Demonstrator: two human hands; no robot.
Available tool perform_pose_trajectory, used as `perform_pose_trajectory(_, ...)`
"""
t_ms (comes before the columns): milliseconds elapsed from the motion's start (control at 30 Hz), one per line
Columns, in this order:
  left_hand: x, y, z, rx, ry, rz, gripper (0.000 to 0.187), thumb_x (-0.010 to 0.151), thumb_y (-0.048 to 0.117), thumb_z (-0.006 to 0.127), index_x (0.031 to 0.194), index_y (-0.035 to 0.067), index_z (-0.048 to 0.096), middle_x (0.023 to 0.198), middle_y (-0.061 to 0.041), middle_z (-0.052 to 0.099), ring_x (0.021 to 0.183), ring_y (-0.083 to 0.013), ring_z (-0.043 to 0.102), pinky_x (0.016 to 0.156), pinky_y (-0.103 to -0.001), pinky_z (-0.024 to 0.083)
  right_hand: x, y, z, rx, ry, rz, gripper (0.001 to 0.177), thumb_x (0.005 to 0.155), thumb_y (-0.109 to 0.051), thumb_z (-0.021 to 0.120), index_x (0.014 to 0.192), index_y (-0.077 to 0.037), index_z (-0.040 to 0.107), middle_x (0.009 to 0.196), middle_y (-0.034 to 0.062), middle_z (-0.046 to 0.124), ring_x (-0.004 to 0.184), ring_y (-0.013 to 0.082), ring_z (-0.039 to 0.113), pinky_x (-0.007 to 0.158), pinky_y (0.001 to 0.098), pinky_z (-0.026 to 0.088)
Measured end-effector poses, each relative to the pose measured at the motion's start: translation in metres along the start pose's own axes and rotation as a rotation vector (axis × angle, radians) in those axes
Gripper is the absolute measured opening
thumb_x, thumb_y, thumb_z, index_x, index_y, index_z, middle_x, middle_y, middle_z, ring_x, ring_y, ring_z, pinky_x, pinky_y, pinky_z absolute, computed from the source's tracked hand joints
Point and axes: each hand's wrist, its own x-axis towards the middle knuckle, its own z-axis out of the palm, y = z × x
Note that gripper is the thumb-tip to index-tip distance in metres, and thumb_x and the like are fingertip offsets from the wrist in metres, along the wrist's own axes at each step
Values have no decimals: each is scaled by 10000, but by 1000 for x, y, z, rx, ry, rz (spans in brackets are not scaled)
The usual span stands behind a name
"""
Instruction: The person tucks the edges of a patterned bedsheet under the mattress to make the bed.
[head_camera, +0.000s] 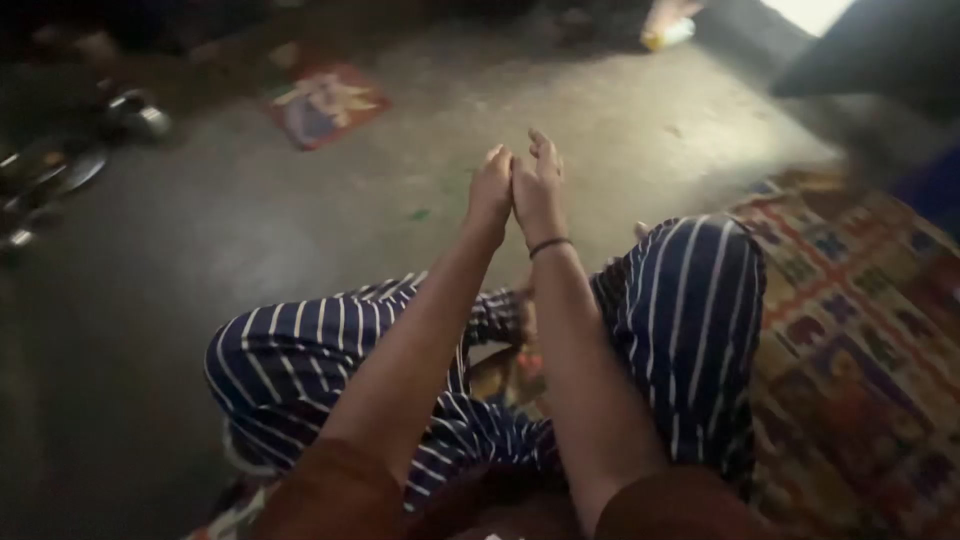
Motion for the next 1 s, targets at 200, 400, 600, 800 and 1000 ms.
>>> perform_pose_trajectory(200,-1,22,-103,-26,229,77,523,994,300,475,1330,-83,596,1314,-263,687,1203,-365,646,987,-410,474,-22,-50,86,87,-239,-89,485,962,-236,584,1426,-95,583,1406,196,610,1330,315,568,1122,394,442)
perform_pose_trajectory(400,53,-6,-133,-40,307,137,575,963,280,523,1420,-70,536,1494,-221,563,1398,-299,502,1129,-347,370,7,-49,107,-45,-306,-334,536,927,-191,630,1427,-22,538,1438,271,545,1365,424,474,1137,447,396)
perform_pose_trajectory(600,173,-38,-104,-159,339,174,553,1015,288,564,1436,-68,526,1470,-191,571,1358,-261,530,1125,-343,402,113,7,155,-65,-307,-518,484,977,-120,626,1434,-2,519,1395,249,556,1276,438,511,1097,463,444)
perform_pose_trajectory(800,328,-91,-21,-296,241,194,458,1073,192,525,1453,-60,558,1261,-135,655,1136,-179,609,983,-294,495,262,71,165,113,-301,-281,404,946,-26,575,1349,-28,603,1347,195,621,1285,362,566,1109,417,463)
perform_pose_trajectory(1000,402,-108,79,-523,31,40,440,1034,98,494,1450,-42,504,1297,-132,650,1188,-184,618,1043,-306,486,348,122,124,-16,-173,-152,375,952,-15,568,1319,-38,644,1348,191,619,1286,355,583,1100,410,478)
